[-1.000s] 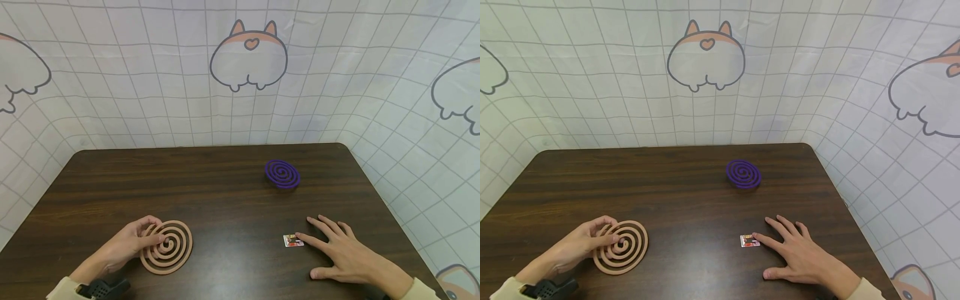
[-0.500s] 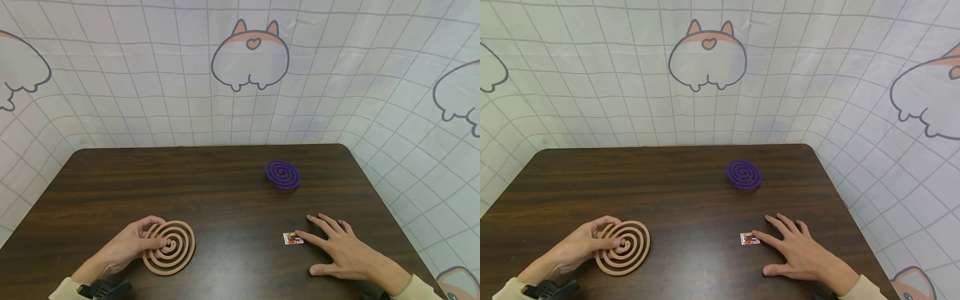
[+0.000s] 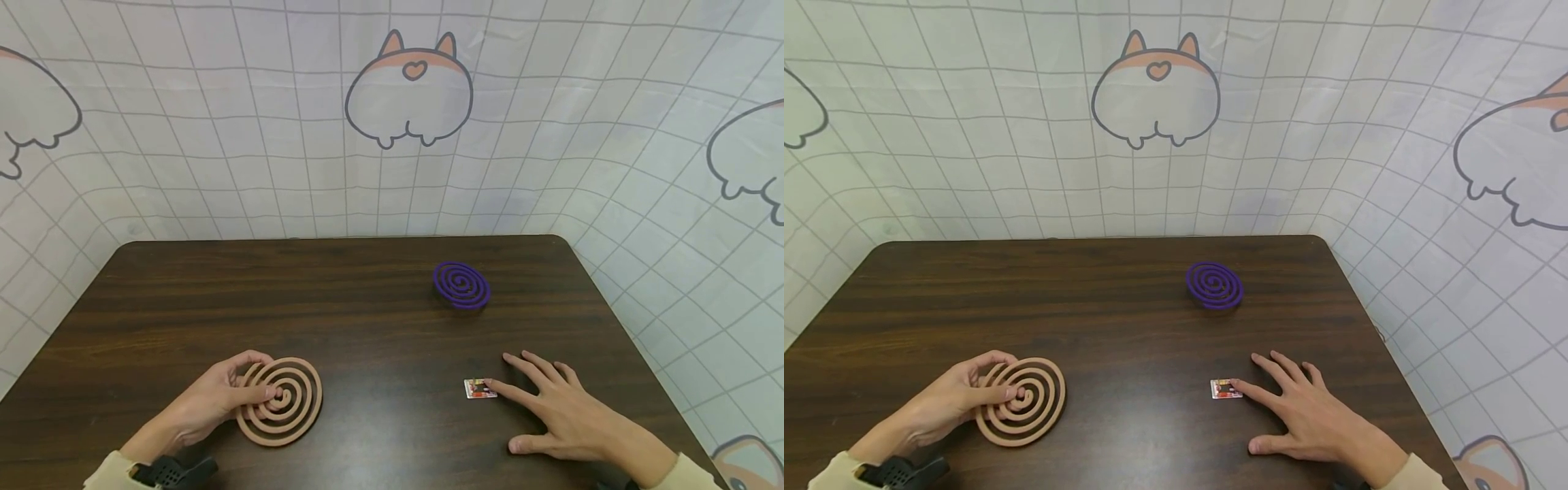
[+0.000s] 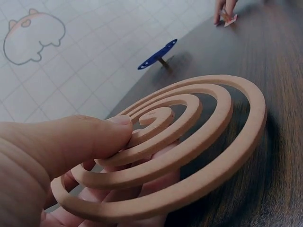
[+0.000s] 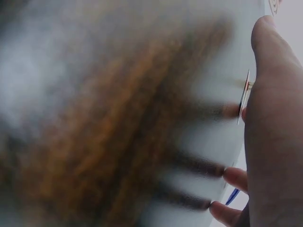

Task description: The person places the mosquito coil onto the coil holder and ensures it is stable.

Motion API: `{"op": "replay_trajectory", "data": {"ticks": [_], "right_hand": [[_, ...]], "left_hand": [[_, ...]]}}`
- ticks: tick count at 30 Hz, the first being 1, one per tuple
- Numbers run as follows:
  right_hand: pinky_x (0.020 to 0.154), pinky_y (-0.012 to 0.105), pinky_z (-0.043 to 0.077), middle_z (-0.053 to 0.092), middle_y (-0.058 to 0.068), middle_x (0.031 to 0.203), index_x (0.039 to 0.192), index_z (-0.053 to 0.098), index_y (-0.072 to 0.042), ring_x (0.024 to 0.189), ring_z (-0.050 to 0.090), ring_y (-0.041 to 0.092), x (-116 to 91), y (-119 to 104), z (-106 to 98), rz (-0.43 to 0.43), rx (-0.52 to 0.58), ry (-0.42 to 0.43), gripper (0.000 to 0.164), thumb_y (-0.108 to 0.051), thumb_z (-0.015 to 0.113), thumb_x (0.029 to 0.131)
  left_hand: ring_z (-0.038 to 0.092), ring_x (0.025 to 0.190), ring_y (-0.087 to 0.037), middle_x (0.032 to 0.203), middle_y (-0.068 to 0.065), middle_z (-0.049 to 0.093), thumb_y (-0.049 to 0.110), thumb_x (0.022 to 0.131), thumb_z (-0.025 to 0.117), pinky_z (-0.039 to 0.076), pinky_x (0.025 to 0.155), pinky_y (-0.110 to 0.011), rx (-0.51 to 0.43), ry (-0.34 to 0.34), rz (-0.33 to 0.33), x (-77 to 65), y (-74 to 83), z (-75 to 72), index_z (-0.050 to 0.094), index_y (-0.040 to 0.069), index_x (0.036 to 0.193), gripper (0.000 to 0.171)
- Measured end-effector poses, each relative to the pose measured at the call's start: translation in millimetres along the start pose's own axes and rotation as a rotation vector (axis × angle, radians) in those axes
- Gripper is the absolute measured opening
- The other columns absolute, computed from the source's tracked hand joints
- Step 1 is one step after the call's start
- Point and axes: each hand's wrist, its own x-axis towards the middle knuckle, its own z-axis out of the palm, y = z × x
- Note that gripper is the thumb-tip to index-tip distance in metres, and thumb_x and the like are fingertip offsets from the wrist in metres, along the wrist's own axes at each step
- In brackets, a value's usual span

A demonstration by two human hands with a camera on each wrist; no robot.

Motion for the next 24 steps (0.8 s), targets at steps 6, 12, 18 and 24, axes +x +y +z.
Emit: {"op": "replay_trajectory", "data": {"ticks": [6, 12, 18, 24], "right_hand": [[0.095, 0.073, 0.045, 0.041, 0.011, 0.161, 0.157, 0.04, -0.044, 0.143, 0.042, 0.043, 0, 1, -2, 0.009, -0.011, 0.001, 0.086, -0.075, 0.069, 0.082], [0.092, 0.075, 0.047, 0.04, 0.011, 0.161, 0.157, 0.041, -0.043, 0.142, 0.043, 0.045, 1, 3, -2, 0.001, -0.012, -0.007, 0.086, -0.076, 0.068, 0.082], [0.094, 0.074, 0.046, 0.041, 0.011, 0.161, 0.157, 0.04, -0.045, 0.143, 0.042, 0.043, 3, 7, -3, 0.008, -0.013, -0.007, 0.086, -0.075, 0.069, 0.082], [0.094, 0.074, 0.046, 0.042, 0.012, 0.16, 0.156, 0.041, -0.044, 0.143, 0.041, 0.042, 4, 9, -4, -0.001, -0.011, -0.008, 0.085, -0.075, 0.068, 0.083]], "left_hand": [[0.074, 0.073, -0.011, 0.094, -0.003, 0.078, 0.014, 0.1, 0.069, 0.063, 0.069, -0.029, -0.018, 0.001, -0.009, 1.6, 1.5, 0.6, 0.041, 0.009, 0.137, 0.047], [0.076, 0.075, -0.014, 0.097, -0.006, 0.08, 0.014, 0.1, 0.068, 0.065, 0.07, -0.033, -0.036, 0.003, -0.002, 5.9, 2.5, 3.6, 0.037, 0.006, 0.14, 0.051], [0.075, 0.073, -0.013, 0.098, -0.005, 0.079, 0.015, 0.1, 0.069, 0.065, 0.071, -0.03, -0.031, 0.022, 0.002, 10.0, 4.6, 8.2, 0.035, 0.005, 0.143, 0.055], [0.073, 0.072, -0.011, 0.096, -0.002, 0.078, 0.018, 0.099, 0.071, 0.064, 0.071, -0.029, -0.003, 0.05, -0.006, 14.9, 10.1, 14.1, 0.036, 0.005, 0.144, 0.058]]}}
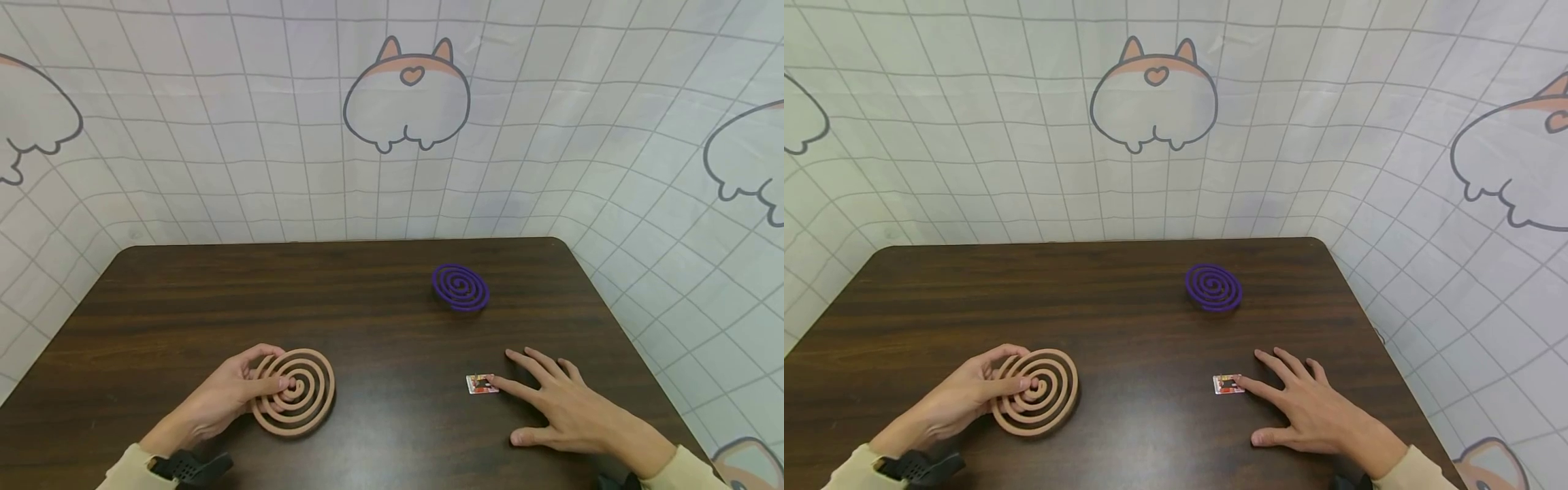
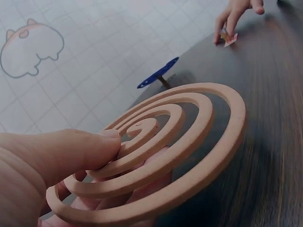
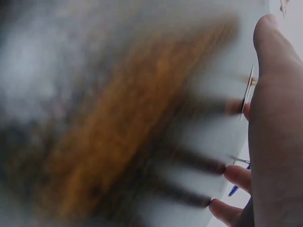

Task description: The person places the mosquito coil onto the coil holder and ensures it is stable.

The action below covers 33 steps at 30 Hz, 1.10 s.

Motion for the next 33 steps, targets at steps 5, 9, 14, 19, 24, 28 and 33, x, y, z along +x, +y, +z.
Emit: {"op": "replay_trajectory", "data": {"ticks": [5, 9, 14, 19, 24, 28, 33], "right_hand": [[0.094, 0.074, 0.046, 0.042, 0.013, 0.161, 0.157, 0.04, -0.044, 0.143, 0.042, 0.043, 2, 3, 0, -0.004, 0.006, -0.004, 0.085, -0.074, 0.069, 0.083], [0.094, 0.074, 0.046, 0.042, 0.013, 0.16, 0.157, 0.04, -0.045, 0.142, 0.043, 0.046, 4, 5, -1, -0.012, 0.011, -0.012, 0.084, -0.074, 0.068, 0.083], [0.094, 0.073, 0.046, 0.043, 0.013, 0.16, 0.156, 0.04, -0.046, 0.142, 0.044, 0.046, 6, 7, -1, -0.018, 0.011, -0.016, 0.083, -0.074, 0.068, 0.084], [0.093, 0.072, 0.047, 0.044, 0.012, 0.159, 0.156, 0.041, -0.045, 0.142, 0.044, 0.044, 7, 8, -1, -0.026, 0.009, -0.014, 0.083, -0.074, 0.068, 0.083], [0.093, 0.072, 0.047, 0.045, 0.012, 0.159, 0.155, 0.042, -0.045, 0.143, 0.044, 0.042, 6, 9, -1, -0.021, 0.004, -0.005, 0.082, -0.075, 0.068, 0.083], [0.093, 0.072, 0.047, 0.044, 0.012, 0.159, 0.156, 0.041, -0.046, 0.143, 0.043, 0.041, 6, 9, 0, -0.022, 0.01, -0.014, 0.082, -0.075, 0.067, 0.084], [0.093, 0.072, 0.047, 0.044, 0.011, 0.16, 0.156, 0.041, -0.046, 0.144, 0.042, 0.039, 7, 10, 1, -0.023, 0.012, -0.02, 0.082, -0.076, 0.066, 0.084]], "left_hand": [[0.075, 0.075, -0.013, 0.098, -0.003, 0.079, 0.018, 0.099, 0.071, 0.064, 0.072, -0.03, -0.019, 0.001, 0.007, 2.8, 2.4, 4.5, 0.037, 0.007, 0.142, 0.056], [0.075, 0.076, -0.012, 0.097, -0.002, 0.079, 0.017, 0.099, 0.07, 0.064, 0.073, -0.03, -0.025, -0.003, 0.015, 5.3, 3.1, 7.2, 0.037, 0.007, 0.142, 0.055], [0.072, 0.072, -0.009, 0.096, 0.0, 0.078, 0.018, 0.099, 0.071, 0.062, 0.071, -0.027, -0.018, 0.002, 0.02, 8.5, 5.5, 11.7, 0.036, 0.005, 0.143, 0.057], [0.073, 0.075, -0.01, 0.097, 0.0, 0.078, 0.019, 0.099, 0.071, 0.063, 0.071, -0.027, -0.019, -0.001, 0.03, 12.8, 6.8, 17.3, 0.035, 0.004, 0.144, 0.059], [0.073, 0.079, -0.01, 0.1, -0.001, 0.079, 0.019, 0.099, 0.072, 0.062, 0.072, -0.026, -0.029, 0.003, 0.044, 20.7, 8.2, 26.0, 0.035, 0.004, 0.144, 0.06], [0.073, 0.079, -0.01, 0.101, -0.003, 0.079, 0.019, 0.097, 0.073, 0.063, 0.072, -0.027, -0.029, 0.009, 0.04, 26.4, 9.9, 32.7, 0.034, 0.003, 0.146, 0.065], [0.074, 0.081, -0.011, 0.1, -0.003, 0.078, 0.02, 0.097, 0.074, 0.062, 0.072, -0.027, -0.035, 0.024, 0.03, 30.7, 12.3, 38.9, 0.035, 0.004, 0.147, 0.066]]}}
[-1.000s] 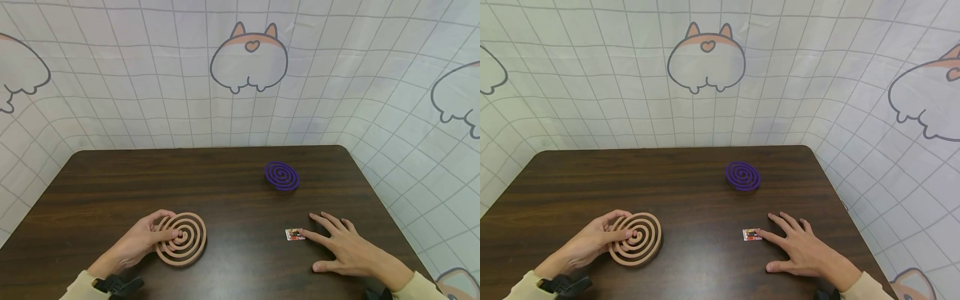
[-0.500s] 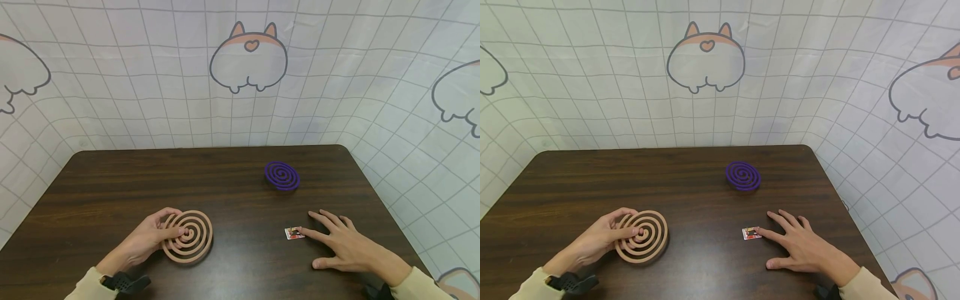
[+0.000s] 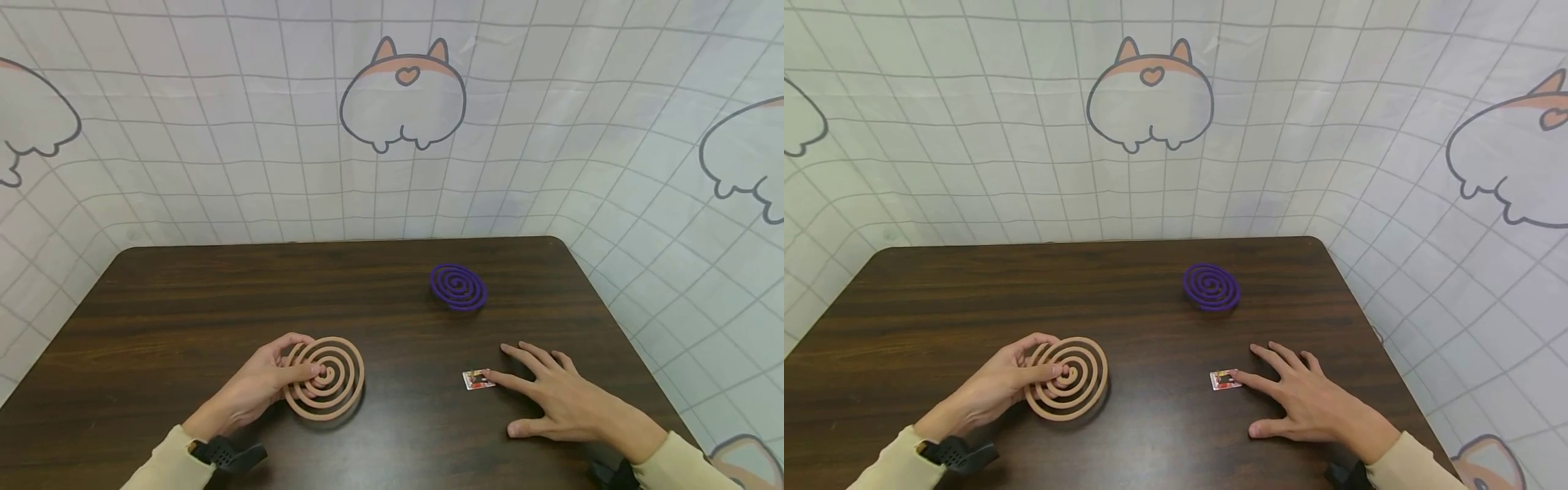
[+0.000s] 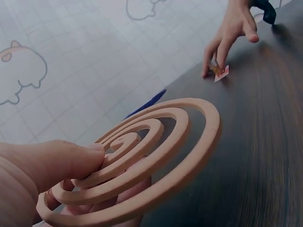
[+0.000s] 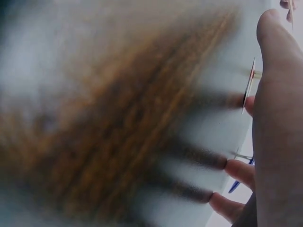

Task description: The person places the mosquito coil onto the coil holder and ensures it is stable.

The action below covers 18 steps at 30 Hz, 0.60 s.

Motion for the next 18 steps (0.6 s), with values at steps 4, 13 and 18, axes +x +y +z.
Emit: {"op": "replay_trajectory", "data": {"ticks": [4, 13, 18], "right_hand": [[0.094, 0.07, 0.047, 0.044, 0.011, 0.16, 0.156, 0.041, -0.046, 0.144, 0.042, 0.037, 1, 1, 1, -0.002, -0.007, 0.008, 0.082, -0.077, 0.065, 0.084], [0.095, 0.072, 0.046, 0.044, 0.012, 0.16, 0.156, 0.041, -0.046, 0.144, 0.043, 0.042, 3, 3, -1, -0.004, 0.007, -0.015, 0.08, -0.076, 0.064, 0.085], [0.096, 0.072, 0.046, 0.044, 0.012, 0.16, 0.155, 0.041, -0.047, 0.144, 0.045, 0.043, 5, 5, -1, -0.005, 0.008, -0.019, 0.079, -0.076, 0.064, 0.085]], "left_hand": [[0.075, 0.083, -0.011, 0.1, -0.002, 0.078, 0.019, 0.097, 0.074, 0.063, 0.073, -0.027, -0.014, -0.02, 0.016, 3.8, 0.7, 4.3, 0.034, 0.003, 0.147, 0.065], [0.073, 0.074, -0.011, 0.097, -0.003, 0.078, 0.02, 0.095, 0.076, 0.063, 0.069, -0.027, -0.016, -0.024, 0.007, 10.5, 2.3, 13.2, 0.035, 0.004, 0.145, 0.066], [0.072, 0.073, -0.01, 0.096, -0.002, 0.078, 0.018, 0.096, 0.076, 0.062, 0.068, -0.026, -0.023, -0.025, 0.007, 12.9, 2.0, 17.3, 0.035, 0.002, 0.146, 0.067]]}}
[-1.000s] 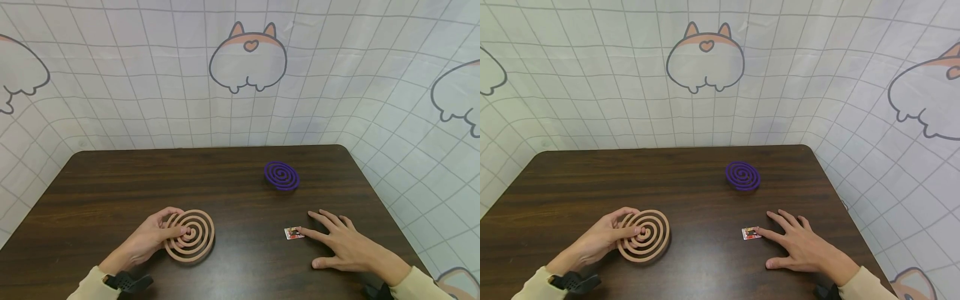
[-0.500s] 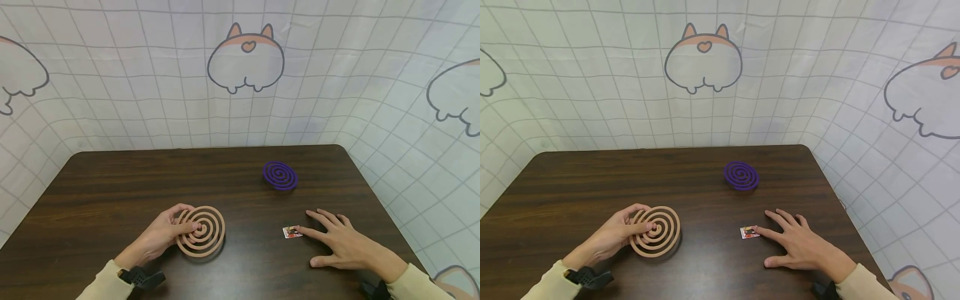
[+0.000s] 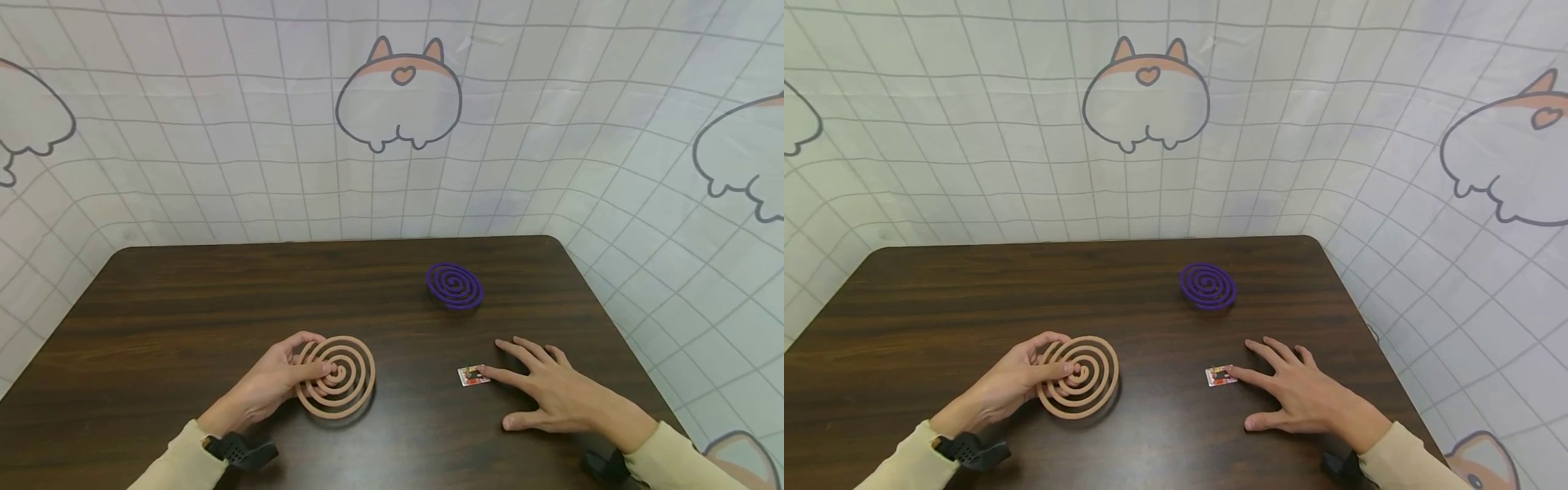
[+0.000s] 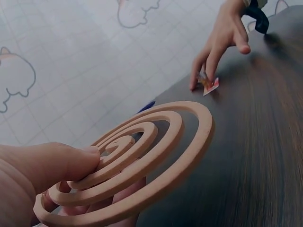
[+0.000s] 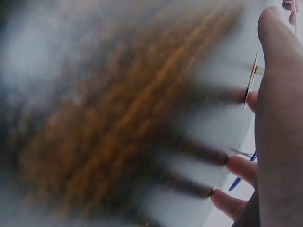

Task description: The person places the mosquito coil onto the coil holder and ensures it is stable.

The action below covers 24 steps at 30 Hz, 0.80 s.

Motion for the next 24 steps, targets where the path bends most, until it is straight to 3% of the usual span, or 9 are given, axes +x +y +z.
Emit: {"op": "replay_trajectory", "data": {"ticks": [11, 24], "right_hand": [[0.097, 0.071, 0.046, 0.042, 0.011, 0.162, 0.157, 0.037, -0.049, 0.147, 0.041, 0.04, 1, 1, 0, 0.003, -0.006, -0.012, 0.08, -0.077, 0.062, 0.086], [0.097, 0.072, 0.046, 0.042, 0.011, 0.161, 0.156, 0.04, -0.047, 0.148, 0.039, 0.038, 2, 0, -1, 0.004, -0.008, -0.012, 0.079, -0.078, 0.061, 0.086]], "left_hand": [[0.073, 0.08, -0.01, 0.1, -0.002, 0.077, 0.018, 0.096, 0.075, 0.061, 0.068, -0.024, -0.028, 0.011, 0.027, 9.8, 0.2, 10.0, 0.035, 0.0, 0.147, 0.068], [0.072, 0.071, -0.008, 0.094, -0.001, 0.078, 0.015, 0.096, 0.074, 0.06, 0.065, -0.021, -0.075, -0.013, 0.023, 20.9, -1.5, 23.0, 0.032, 0.0, 0.146, 0.067]]}}
